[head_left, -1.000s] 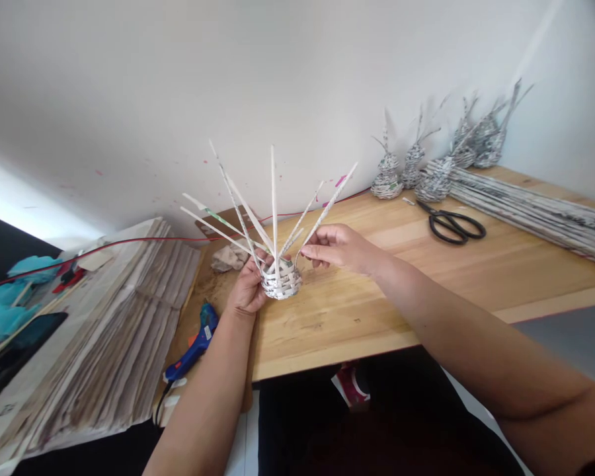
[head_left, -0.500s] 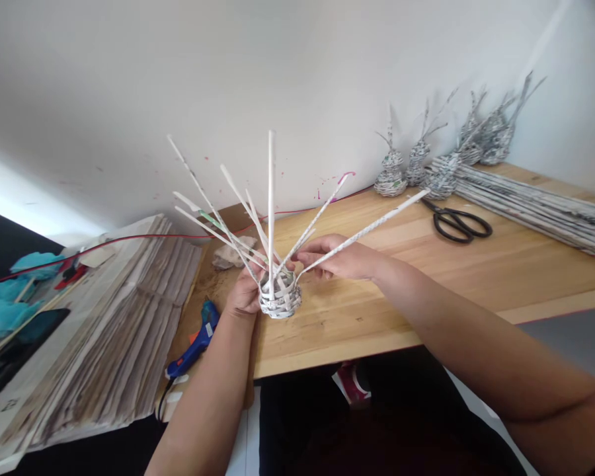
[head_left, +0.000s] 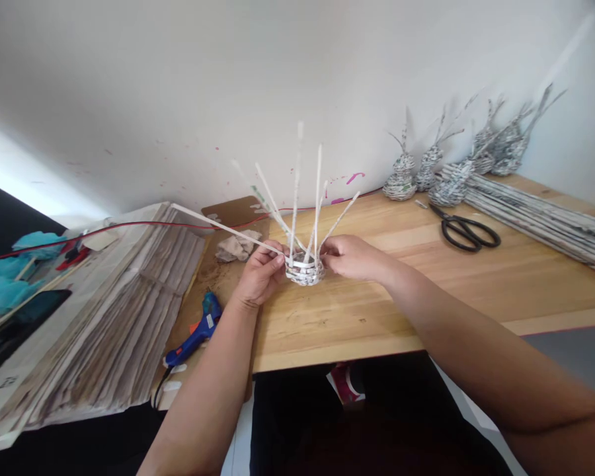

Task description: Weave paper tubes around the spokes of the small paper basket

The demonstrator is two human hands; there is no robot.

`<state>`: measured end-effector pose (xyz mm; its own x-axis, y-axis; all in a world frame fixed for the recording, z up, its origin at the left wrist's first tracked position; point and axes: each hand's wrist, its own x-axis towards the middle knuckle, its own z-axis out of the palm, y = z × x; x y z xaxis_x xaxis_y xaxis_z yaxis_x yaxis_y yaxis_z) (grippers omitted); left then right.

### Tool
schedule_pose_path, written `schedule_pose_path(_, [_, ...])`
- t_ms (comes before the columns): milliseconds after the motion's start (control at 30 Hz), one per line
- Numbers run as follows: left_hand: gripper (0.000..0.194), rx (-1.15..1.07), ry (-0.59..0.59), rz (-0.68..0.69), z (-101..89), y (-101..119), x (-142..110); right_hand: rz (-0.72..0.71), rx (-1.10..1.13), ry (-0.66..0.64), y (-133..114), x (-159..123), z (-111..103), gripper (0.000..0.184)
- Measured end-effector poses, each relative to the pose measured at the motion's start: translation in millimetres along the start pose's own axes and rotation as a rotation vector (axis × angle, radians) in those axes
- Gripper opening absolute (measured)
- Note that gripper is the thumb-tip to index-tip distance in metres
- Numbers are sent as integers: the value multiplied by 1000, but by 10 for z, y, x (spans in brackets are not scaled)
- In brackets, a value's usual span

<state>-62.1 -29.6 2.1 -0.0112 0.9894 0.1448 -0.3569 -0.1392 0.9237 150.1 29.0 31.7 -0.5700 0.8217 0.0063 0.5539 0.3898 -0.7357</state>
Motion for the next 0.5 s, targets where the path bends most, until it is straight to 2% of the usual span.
schedule_pose_path(100, [31,101,77,46,-20,-64,39,-2,-228,117,12,-5,-33,10])
schedule_pose_path(167, [30,183,147,111,-44,-104,62,-2,-251,198,0,-17,-57,13])
schedule_pose_path(267, [28,342,227,191,-62,-140,79,15,-18,250,-34,-33,-75,13])
schedule_pose_path(400, [25,487,262,229,-9,-140,67,23,374,172,-63,-41,-17,12])
schedule_pose_path(500, [23,512,290,252,78,-111,42,-109,355,147,-74,-54,87,18])
